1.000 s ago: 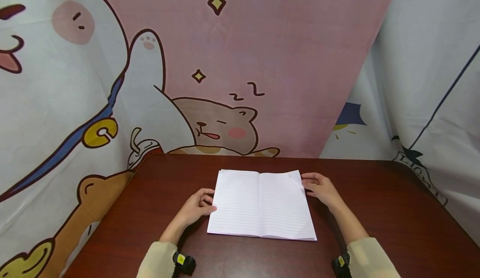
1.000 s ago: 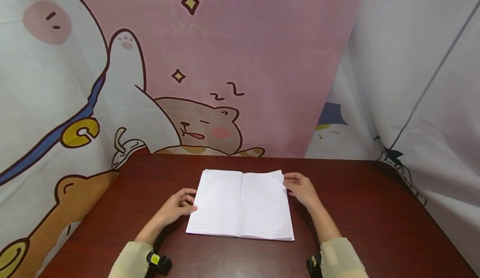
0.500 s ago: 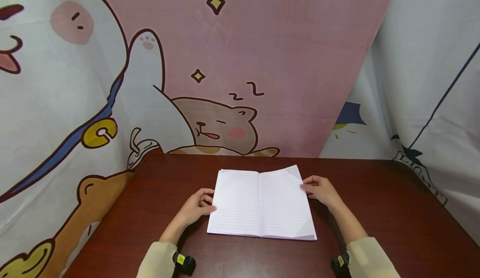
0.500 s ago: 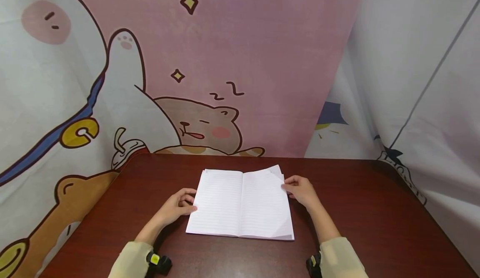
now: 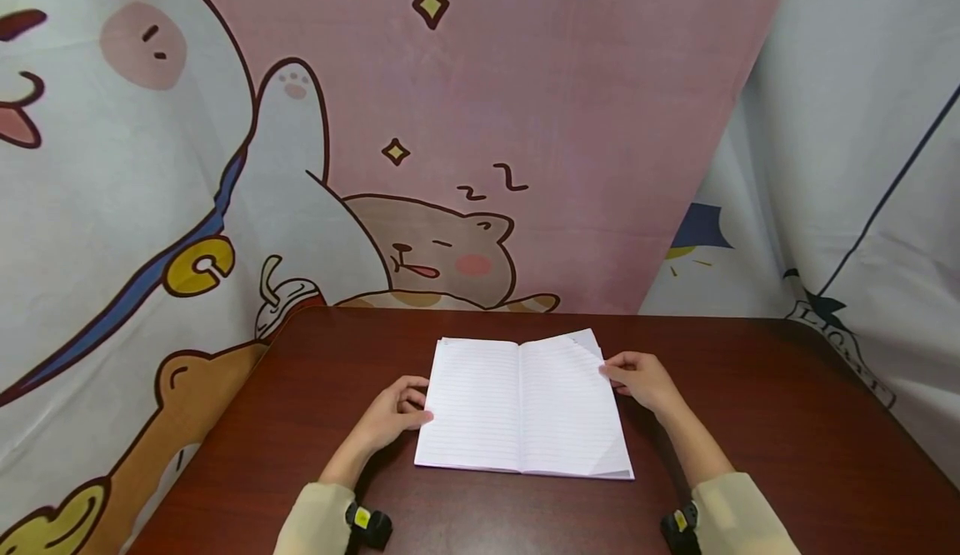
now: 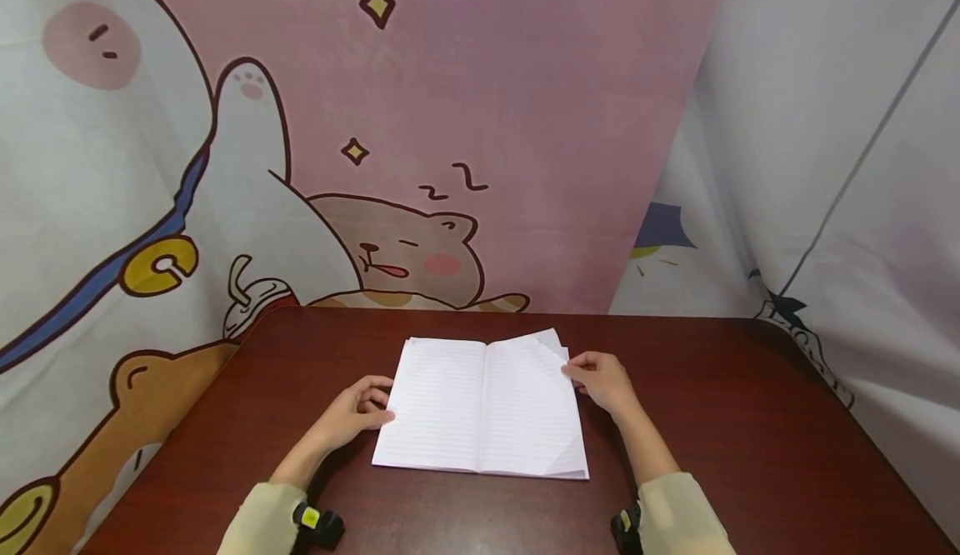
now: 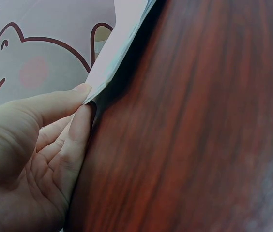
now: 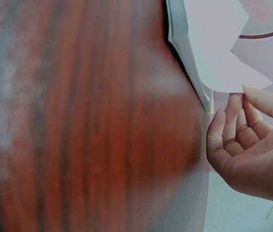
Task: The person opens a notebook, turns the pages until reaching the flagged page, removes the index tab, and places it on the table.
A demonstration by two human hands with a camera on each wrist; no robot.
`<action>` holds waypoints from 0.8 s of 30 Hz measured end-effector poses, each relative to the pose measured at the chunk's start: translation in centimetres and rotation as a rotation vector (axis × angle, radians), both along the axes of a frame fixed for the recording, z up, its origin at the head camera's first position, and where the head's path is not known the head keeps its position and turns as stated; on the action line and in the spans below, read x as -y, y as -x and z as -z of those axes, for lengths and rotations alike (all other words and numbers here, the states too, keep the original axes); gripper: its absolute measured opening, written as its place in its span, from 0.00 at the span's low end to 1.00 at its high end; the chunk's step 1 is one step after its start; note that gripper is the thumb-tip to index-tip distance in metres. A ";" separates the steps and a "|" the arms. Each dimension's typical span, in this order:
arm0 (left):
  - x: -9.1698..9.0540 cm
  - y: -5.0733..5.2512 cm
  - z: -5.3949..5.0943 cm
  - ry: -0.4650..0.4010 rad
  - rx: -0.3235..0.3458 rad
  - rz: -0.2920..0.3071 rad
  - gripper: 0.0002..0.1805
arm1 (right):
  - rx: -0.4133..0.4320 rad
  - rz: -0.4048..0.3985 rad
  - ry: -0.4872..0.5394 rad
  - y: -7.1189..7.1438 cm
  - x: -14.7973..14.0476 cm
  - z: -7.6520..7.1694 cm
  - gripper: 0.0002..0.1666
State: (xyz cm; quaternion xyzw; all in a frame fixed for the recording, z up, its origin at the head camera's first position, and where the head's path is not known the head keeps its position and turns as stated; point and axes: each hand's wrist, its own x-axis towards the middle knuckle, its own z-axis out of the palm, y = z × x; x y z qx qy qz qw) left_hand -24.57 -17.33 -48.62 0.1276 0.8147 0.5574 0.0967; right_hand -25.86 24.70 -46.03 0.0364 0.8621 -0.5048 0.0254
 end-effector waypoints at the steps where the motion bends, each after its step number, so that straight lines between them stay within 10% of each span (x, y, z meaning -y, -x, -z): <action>1: 0.0 0.0 0.0 -0.004 -0.002 0.007 0.30 | -0.001 0.003 -0.007 0.0 0.0 0.0 0.17; 24: 0.1 0.1 0.1 0.025 -0.026 0.013 0.30 | -0.051 0.040 -0.001 -0.2 0.6 -0.5 0.12</action>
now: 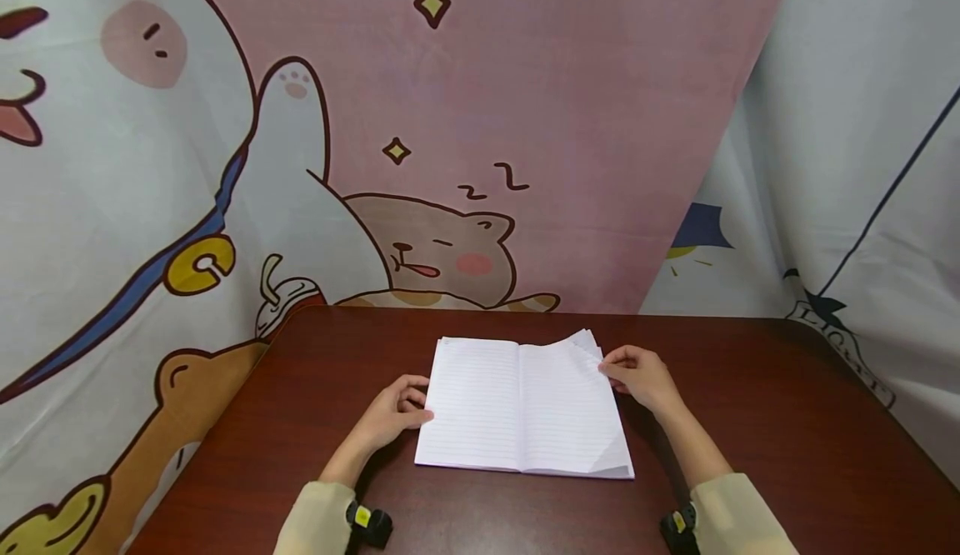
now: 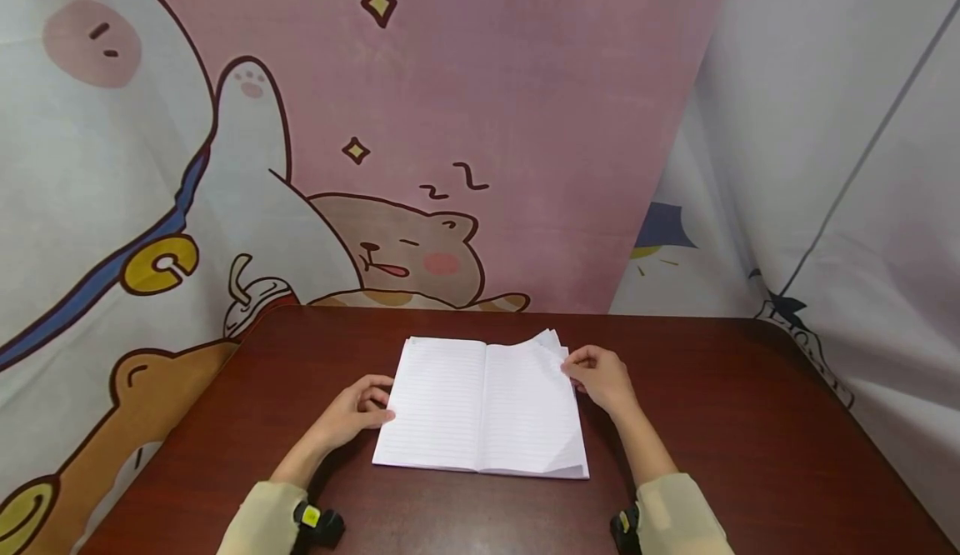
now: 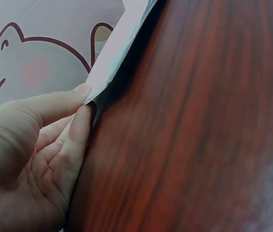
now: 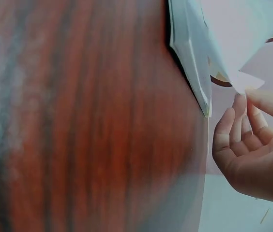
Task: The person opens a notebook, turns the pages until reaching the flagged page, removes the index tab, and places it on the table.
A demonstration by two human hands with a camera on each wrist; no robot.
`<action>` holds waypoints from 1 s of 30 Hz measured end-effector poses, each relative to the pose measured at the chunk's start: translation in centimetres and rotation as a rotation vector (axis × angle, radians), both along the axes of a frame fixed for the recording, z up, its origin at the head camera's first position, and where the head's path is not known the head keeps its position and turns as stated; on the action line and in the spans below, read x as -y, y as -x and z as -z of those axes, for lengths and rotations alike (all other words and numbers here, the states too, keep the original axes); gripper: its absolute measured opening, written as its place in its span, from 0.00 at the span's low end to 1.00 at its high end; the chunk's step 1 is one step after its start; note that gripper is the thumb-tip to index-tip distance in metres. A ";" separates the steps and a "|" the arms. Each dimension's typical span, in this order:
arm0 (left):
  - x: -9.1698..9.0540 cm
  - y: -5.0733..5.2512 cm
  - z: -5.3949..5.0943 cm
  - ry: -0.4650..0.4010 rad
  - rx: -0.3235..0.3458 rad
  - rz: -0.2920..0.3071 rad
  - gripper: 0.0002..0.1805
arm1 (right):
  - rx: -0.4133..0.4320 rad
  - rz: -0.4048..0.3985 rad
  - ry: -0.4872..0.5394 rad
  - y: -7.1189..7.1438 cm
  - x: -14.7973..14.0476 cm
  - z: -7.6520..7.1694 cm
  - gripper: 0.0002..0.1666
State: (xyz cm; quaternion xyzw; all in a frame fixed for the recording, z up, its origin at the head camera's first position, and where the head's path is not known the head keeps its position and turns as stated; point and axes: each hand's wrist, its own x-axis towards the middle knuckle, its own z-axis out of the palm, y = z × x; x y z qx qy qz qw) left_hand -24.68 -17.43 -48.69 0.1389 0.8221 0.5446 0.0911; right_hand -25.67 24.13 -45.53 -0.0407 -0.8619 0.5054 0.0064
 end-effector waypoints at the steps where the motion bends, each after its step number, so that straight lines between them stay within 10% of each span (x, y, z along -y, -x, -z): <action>1: 0.0 0.0 0.0 0.002 0.000 -0.003 0.30 | -0.002 0.002 -0.018 0.0 0.0 0.0 0.12; 7: 0.0 -0.1 0.1 0.003 -0.018 -0.007 0.29 | -0.010 0.015 -0.064 -0.2 0.1 0.0 0.12; 30: -0.2 0.1 0.4 0.043 -0.018 -0.031 0.28 | 0.114 -0.212 0.341 -0.6 1.5 -1.4 0.34</action>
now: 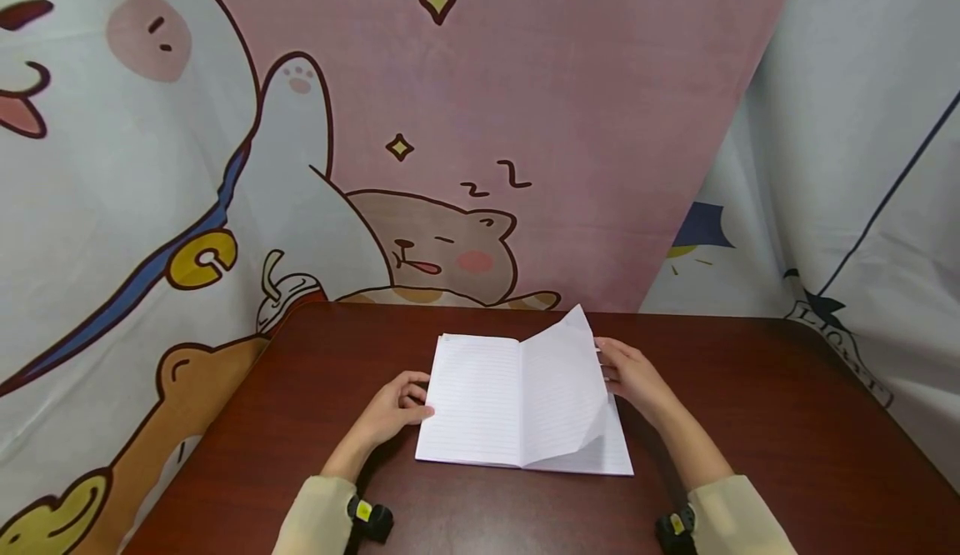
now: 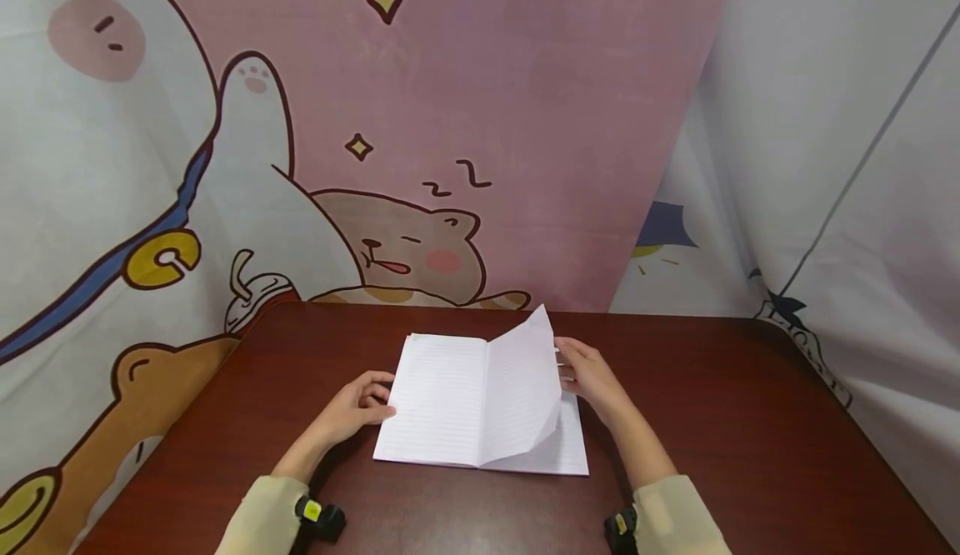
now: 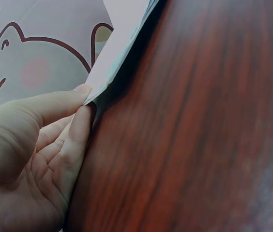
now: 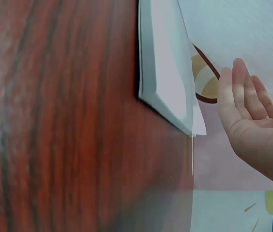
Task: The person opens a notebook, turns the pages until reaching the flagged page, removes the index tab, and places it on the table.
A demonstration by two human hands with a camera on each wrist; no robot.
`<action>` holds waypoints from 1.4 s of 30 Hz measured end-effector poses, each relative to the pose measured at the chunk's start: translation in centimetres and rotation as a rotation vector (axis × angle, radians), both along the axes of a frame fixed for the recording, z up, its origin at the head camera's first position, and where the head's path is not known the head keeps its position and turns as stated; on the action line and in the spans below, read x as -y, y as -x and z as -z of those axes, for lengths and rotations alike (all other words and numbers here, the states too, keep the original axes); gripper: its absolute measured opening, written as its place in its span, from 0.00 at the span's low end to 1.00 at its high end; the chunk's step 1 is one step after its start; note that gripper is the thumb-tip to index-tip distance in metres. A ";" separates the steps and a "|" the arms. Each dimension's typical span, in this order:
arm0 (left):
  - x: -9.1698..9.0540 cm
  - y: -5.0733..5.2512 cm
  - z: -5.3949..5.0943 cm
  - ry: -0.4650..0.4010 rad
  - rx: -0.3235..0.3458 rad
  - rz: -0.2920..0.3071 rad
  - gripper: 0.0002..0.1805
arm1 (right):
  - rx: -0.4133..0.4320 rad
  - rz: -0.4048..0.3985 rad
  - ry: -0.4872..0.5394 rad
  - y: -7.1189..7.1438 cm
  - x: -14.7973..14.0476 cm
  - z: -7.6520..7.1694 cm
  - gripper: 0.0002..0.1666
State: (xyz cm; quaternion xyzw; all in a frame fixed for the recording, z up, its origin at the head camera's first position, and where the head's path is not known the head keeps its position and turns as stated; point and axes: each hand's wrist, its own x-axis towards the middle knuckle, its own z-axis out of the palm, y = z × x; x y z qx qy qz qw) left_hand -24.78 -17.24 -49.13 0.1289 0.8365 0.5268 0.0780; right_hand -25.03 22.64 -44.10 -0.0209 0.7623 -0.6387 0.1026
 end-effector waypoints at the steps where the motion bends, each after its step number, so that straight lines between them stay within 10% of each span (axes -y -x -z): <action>1: 0.0 0.0 0.0 0.000 0.000 -0.002 0.28 | 0.001 -0.008 0.013 0.0 0.1 -0.1 0.34; 13: -0.7 -1.9 -3.7 -0.040 0.010 0.014 0.27 | 0.033 -0.034 0.060 -0.1 1.8 -0.2 0.34; 23: -0.1 -0.2 -0.6 -0.026 0.025 -0.005 0.29 | -0.005 -0.145 0.100 -0.2 2.9 -0.1 0.35; 42: -0.1 -0.1 -0.4 -0.031 0.053 -0.032 0.28 | -0.036 -0.298 0.091 0.0 4.7 0.8 0.35</action>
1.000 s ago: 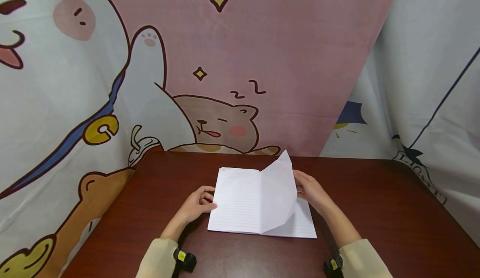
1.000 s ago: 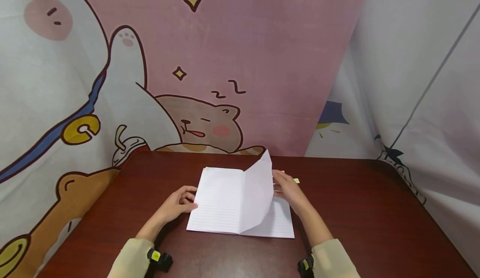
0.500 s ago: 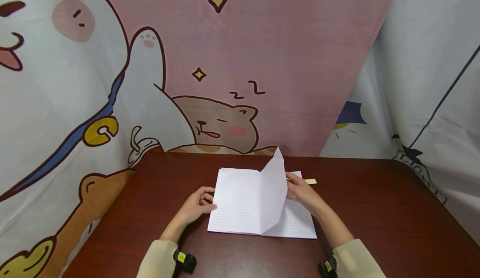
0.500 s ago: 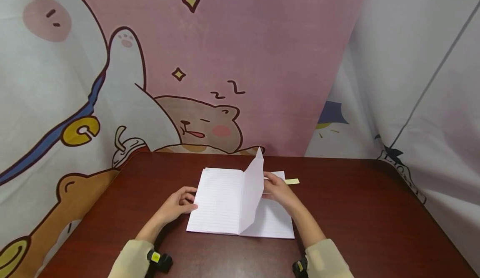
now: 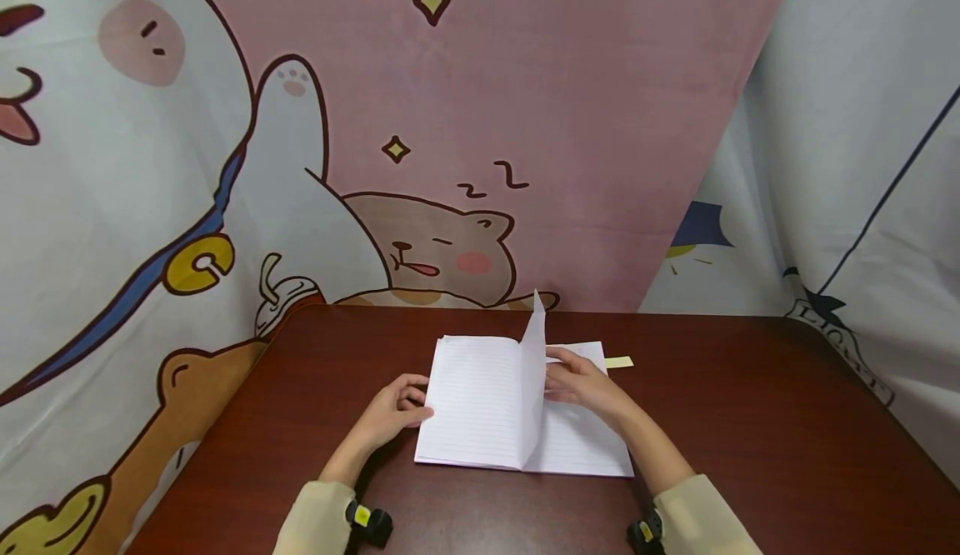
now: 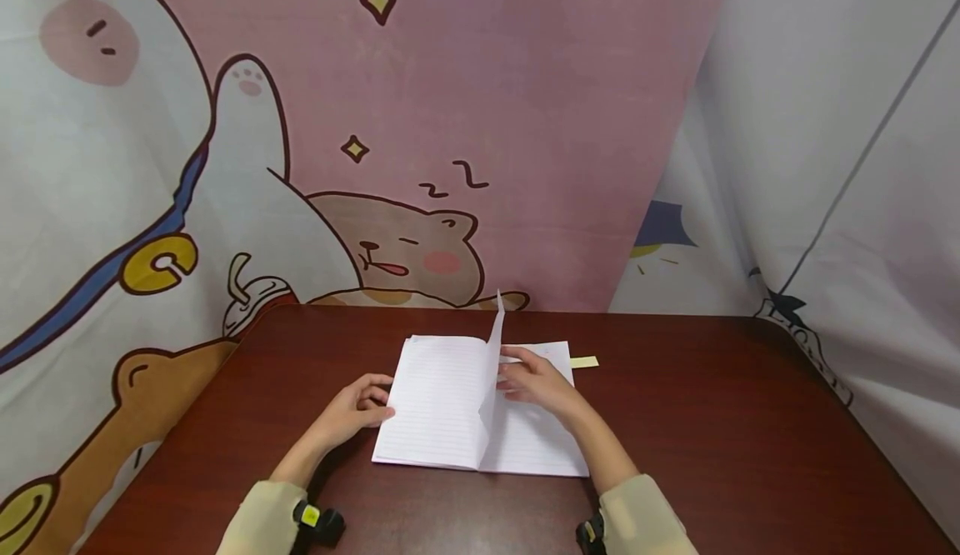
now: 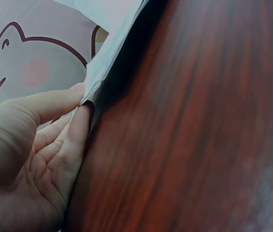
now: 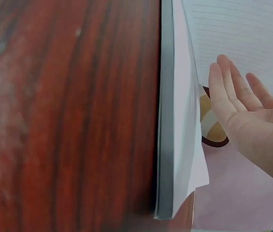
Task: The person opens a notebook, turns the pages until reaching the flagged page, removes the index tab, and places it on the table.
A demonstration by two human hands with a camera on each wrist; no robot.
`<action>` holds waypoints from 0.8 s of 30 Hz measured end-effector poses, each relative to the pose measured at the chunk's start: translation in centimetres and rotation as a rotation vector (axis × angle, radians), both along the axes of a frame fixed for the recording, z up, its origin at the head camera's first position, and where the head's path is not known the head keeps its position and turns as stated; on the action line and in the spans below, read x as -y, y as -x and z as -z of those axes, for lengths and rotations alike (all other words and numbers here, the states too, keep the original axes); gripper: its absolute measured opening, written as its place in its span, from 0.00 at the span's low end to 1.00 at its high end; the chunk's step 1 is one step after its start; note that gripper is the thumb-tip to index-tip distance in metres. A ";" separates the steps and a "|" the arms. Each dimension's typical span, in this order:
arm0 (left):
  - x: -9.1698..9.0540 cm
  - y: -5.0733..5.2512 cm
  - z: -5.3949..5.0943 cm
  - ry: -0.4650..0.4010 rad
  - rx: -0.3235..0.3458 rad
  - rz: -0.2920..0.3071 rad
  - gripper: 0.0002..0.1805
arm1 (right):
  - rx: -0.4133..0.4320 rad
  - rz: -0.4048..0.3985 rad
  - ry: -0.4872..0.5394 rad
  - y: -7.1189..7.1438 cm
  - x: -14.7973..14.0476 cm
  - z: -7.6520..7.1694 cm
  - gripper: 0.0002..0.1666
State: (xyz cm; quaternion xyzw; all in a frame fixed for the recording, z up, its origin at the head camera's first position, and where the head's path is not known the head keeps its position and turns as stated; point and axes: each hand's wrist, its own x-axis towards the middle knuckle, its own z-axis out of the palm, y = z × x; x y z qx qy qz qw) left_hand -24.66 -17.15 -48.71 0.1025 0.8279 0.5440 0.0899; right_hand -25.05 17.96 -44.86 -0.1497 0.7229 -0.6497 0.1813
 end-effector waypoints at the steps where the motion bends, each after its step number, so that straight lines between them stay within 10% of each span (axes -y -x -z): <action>1: 0.0 0.0 0.0 -0.002 0.000 0.001 0.28 | 0.001 -0.003 0.004 0.0 0.0 0.1 0.35; 24: 0.0 0.1 0.2 -0.033 0.004 -0.011 0.23 | 0.001 -0.048 -0.020 -0.1 1.1 0.5 0.35</action>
